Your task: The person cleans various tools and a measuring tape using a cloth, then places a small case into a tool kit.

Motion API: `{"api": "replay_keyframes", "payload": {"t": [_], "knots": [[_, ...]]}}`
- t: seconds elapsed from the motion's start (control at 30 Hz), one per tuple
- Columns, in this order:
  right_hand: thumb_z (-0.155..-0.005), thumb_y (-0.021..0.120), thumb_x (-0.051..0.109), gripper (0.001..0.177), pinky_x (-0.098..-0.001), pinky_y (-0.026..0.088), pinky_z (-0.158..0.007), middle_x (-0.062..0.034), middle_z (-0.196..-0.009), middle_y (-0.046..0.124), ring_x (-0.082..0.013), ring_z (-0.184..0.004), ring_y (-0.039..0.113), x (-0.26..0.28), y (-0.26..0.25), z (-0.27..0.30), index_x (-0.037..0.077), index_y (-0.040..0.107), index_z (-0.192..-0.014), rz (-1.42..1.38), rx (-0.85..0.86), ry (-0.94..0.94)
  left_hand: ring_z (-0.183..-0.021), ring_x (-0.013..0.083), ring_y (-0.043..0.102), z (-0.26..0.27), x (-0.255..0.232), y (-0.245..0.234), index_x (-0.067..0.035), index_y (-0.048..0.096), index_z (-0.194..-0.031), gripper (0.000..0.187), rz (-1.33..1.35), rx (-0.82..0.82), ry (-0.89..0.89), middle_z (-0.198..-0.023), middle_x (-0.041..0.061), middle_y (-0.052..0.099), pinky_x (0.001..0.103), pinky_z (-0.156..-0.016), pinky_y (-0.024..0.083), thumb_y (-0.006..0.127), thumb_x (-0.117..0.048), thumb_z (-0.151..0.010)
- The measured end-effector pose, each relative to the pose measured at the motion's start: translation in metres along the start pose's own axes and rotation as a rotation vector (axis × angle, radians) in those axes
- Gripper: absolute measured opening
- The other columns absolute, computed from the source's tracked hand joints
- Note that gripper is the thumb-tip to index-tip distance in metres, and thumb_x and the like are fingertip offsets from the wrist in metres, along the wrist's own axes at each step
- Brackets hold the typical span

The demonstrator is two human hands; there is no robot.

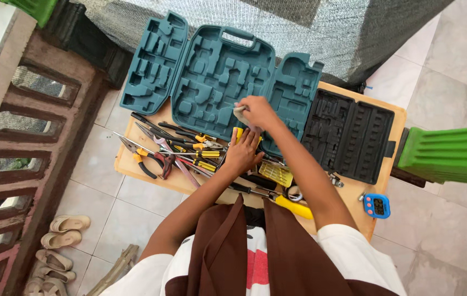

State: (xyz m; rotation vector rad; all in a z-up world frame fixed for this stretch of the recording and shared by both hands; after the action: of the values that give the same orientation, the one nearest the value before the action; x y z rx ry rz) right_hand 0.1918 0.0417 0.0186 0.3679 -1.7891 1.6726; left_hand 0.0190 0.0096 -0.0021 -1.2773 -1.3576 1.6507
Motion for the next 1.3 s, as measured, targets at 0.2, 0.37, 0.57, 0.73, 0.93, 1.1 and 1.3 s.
{"api": "replay_keyframes", "payload": {"t": [0.2,0.37,0.57,0.73,0.93,1.1,1.3], "knots": [[-0.09,0.066,0.008,0.02,-0.0425,0.057,-0.083,-0.0083,-0.117,0.074,-0.0336,-0.101,0.068,0.031,-0.048,0.078,0.012,0.073,-0.107,0.022,-0.311,-0.134,-0.148,0.0314,0.037,0.0,-0.002,-0.004,0.0,0.045,-0.15,0.079,0.006,-0.008,0.003,-0.154,0.017,0.047,0.061,-0.123,0.01,0.061,-0.053,-0.093],[-0.091,0.065,0.007,0.029,-0.0429,0.058,-0.083,-0.0119,-0.115,0.074,-0.0347,-0.097,0.071,0.016,-0.026,0.112,0.011,0.075,-0.119,-0.044,-0.238,-0.009,-0.148,0.0308,0.039,-0.003,-0.003,-0.007,0.001,0.048,-0.147,0.077,-0.037,-0.004,-0.011,-0.153,0.018,0.049,0.061,-0.124,0.011,0.062,-0.052,-0.092],[-0.091,0.065,0.005,0.031,-0.0285,0.051,-0.064,-0.0073,-0.1,0.078,-0.0132,-0.071,0.064,-0.018,-0.079,0.173,0.012,0.078,-0.118,-0.416,-0.225,0.243,-0.146,0.0311,0.038,0.009,-0.026,-0.043,-0.006,0.051,-0.147,0.075,-0.095,-0.229,-0.033,-0.156,0.017,0.049,0.062,-0.117,0.013,0.066,-0.047,-0.086],[-0.095,0.068,0.007,0.028,-0.0219,0.043,-0.062,-0.002,-0.095,0.073,-0.0027,-0.072,0.052,-0.037,-0.094,0.249,0.006,0.074,-0.123,-0.528,-0.383,0.385,-0.122,0.0254,0.056,0.058,-0.065,-0.054,-0.016,0.067,-0.123,0.045,0.112,-0.131,-0.108,-0.123,0.004,0.063,0.052,-0.115,0.034,0.071,-0.05,-0.095],[-0.098,0.067,0.006,0.026,-0.018,0.045,-0.068,0.0023,-0.099,0.071,0.0006,-0.081,0.055,-0.056,-0.06,0.291,0.001,0.073,-0.123,-0.723,-0.45,0.31,-0.11,0.0232,0.057,0.071,-0.081,-0.037,-0.02,0.072,-0.12,0.04,0.085,-0.342,0.012,-0.117,0.003,0.062,0.046,-0.102,0.039,0.075,-0.04,-0.086],[-0.096,0.067,0.007,0.027,-0.0203,0.036,-0.056,0.0028,-0.091,0.069,-0.0016,-0.066,0.046,-0.06,-0.049,0.303,0.002,0.074,-0.122,-0.842,-0.357,0.42,-0.112,0.0232,0.057,0.072,-0.069,-0.007,-0.024,0.07,-0.116,0.027,0.034,-0.374,0.125,-0.121,0.002,0.061,0.043,-0.101,0.041,0.076,-0.031,-0.091],[-0.098,0.067,0.009,0.026,-0.0198,0.045,-0.06,0.0023,-0.093,0.071,0.0,-0.071,0.056,-0.07,-0.042,0.3,0.001,0.072,-0.122,-0.896,-0.3,0.342,-0.119,0.0256,0.056,0.073,-0.063,-0.017,-0.021,0.07,-0.115,0.02,0.079,-0.453,0.134,-0.133,0.003,0.058,0.042,-0.098,0.042,0.073,-0.026,-0.095]]}}
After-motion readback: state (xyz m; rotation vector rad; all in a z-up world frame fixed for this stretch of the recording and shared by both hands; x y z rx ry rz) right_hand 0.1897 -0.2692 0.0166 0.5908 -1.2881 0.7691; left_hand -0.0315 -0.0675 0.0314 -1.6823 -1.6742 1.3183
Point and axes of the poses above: each hand's wrist, its own z-axis away from the middle knuckle, its own y-axis out of the palm, x = y × z, the point moved 2 cm from there along -z, towards the middle knuckle
